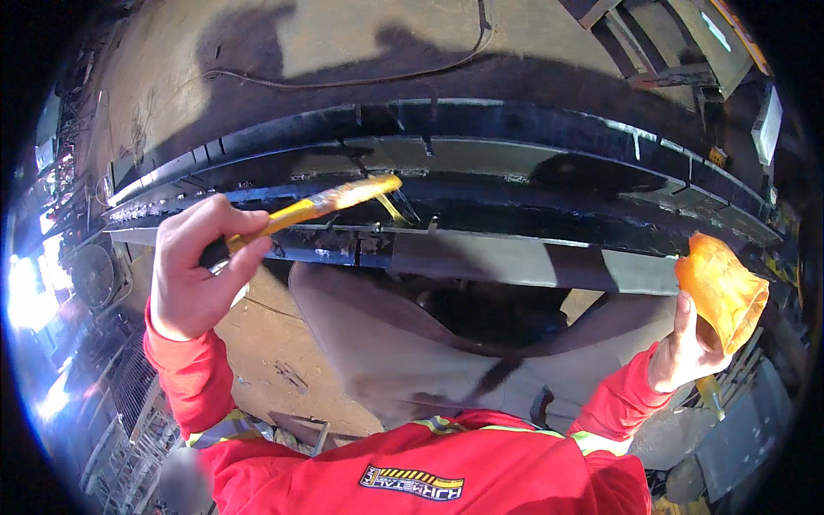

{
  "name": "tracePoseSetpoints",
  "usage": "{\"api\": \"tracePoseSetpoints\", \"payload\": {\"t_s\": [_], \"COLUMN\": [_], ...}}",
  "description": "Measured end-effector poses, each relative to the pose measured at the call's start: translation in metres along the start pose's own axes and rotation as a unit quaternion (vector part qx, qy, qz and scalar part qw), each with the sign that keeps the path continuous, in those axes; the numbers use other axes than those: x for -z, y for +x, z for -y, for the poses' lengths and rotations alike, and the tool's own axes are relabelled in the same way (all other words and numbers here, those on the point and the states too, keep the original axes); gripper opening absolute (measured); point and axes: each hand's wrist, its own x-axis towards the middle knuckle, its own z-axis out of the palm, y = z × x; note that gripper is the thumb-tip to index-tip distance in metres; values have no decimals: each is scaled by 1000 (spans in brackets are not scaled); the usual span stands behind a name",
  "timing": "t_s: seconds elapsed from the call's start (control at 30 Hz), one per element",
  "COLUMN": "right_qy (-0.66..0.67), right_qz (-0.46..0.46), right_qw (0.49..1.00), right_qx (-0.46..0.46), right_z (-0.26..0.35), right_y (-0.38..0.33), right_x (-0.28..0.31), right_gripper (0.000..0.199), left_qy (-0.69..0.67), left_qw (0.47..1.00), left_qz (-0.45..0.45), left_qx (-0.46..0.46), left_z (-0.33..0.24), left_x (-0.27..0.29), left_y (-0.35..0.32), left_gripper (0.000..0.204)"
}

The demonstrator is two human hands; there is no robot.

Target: The person sits on the floor and applies a dark coating to a long, curved metal beam using a yellow paintbrush. They repeatedly dip the brush into a small orange container held in the other hand and stroke the beam's surface.

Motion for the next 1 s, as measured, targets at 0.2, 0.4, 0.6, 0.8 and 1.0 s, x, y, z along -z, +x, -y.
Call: {"api": "tracePoseSetpoints", "payload": {"t_s": [0.2, 0.4, 0.6, 0.8, 1.0], "right_qy": [-5, -14, 11, 14, -12], "right_qz": [16, 4, 6, -1, 13], "right_qw": [1000, 1000, 1000, 1000, 1000], "right_qx": [7, -7, 11, 20, -1], "right_z": [3, 0, 5, 4, 4], "right_y": [0, -1, 1, 3, 2], "right_x": [-3, 2, -9, -10, -6], "right_gripper": [81, 82, 81, 80, 78], "left_qy": [-25, -10, 46, 83, 24], "left_qw": [994, 998, 991, 992, 990], "left_qz": [76, 38, 90, 55, 84], "left_qx": [-69, -43, -89, -77, -113], "left_z": [-11, -7, -21, -29, -19], "left_x": [-24, 9, -6, -1, -42], "left_y": [12, 0, 4, 3, 25], "left_gripper": [14, 17, 15, 17, 15]}}
